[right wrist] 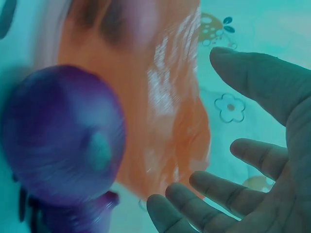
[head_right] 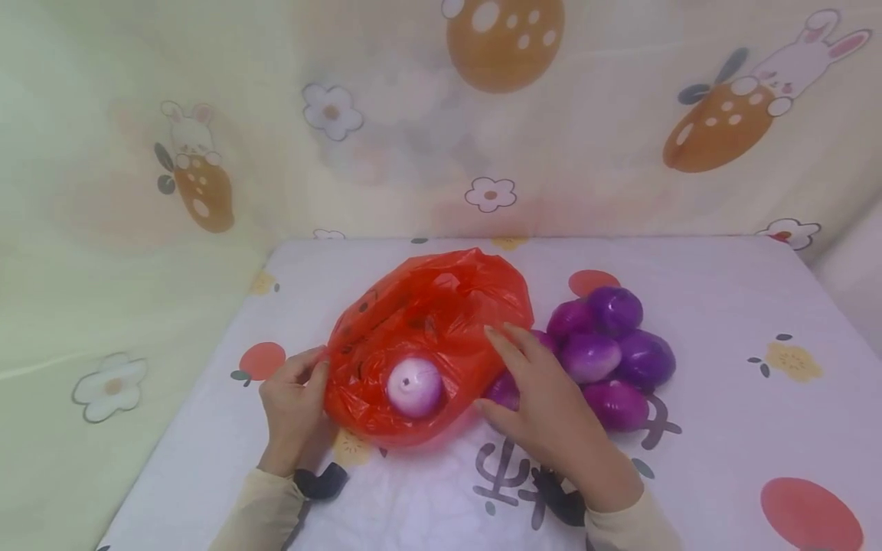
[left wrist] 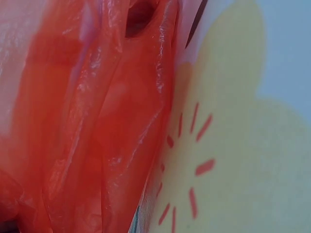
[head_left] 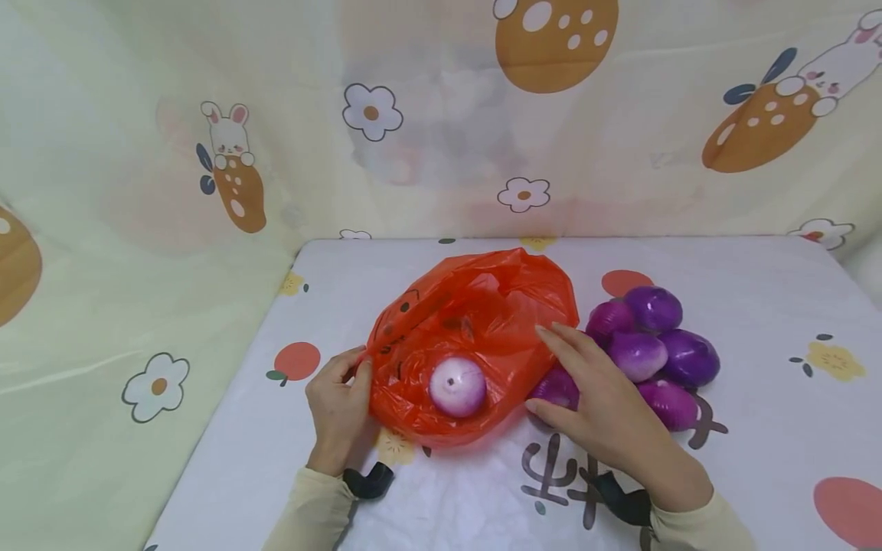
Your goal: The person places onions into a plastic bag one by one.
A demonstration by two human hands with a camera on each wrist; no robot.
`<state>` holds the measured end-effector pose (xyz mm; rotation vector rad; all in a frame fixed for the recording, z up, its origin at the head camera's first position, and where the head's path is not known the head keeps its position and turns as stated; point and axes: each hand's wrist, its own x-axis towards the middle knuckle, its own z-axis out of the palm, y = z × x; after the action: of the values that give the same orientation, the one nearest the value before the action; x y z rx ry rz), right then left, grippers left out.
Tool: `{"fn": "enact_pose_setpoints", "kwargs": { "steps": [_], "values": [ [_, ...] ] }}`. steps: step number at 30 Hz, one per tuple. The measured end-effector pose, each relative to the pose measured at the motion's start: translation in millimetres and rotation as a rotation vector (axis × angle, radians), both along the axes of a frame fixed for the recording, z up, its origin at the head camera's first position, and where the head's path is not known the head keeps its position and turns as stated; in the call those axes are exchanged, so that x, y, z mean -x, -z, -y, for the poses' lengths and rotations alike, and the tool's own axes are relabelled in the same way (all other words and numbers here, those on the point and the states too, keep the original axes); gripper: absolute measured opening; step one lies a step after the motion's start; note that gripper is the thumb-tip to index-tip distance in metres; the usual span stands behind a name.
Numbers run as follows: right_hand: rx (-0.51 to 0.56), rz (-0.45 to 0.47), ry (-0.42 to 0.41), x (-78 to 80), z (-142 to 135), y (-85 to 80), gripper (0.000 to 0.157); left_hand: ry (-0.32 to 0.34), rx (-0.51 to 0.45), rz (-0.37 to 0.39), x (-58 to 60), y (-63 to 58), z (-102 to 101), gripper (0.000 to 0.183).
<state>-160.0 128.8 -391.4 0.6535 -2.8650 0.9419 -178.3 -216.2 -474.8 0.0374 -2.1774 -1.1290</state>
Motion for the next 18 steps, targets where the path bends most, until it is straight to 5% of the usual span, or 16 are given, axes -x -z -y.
{"fn": "enact_pose_setpoints", "kwargs": {
  "steps": [18],
  "values": [
    [0.029, -0.017, 0.024, -5.0, -19, 27.4, 0.089, -0.006, -0.017, 0.027, -0.3, 0.2, 0, 0.016]
  ]
}}
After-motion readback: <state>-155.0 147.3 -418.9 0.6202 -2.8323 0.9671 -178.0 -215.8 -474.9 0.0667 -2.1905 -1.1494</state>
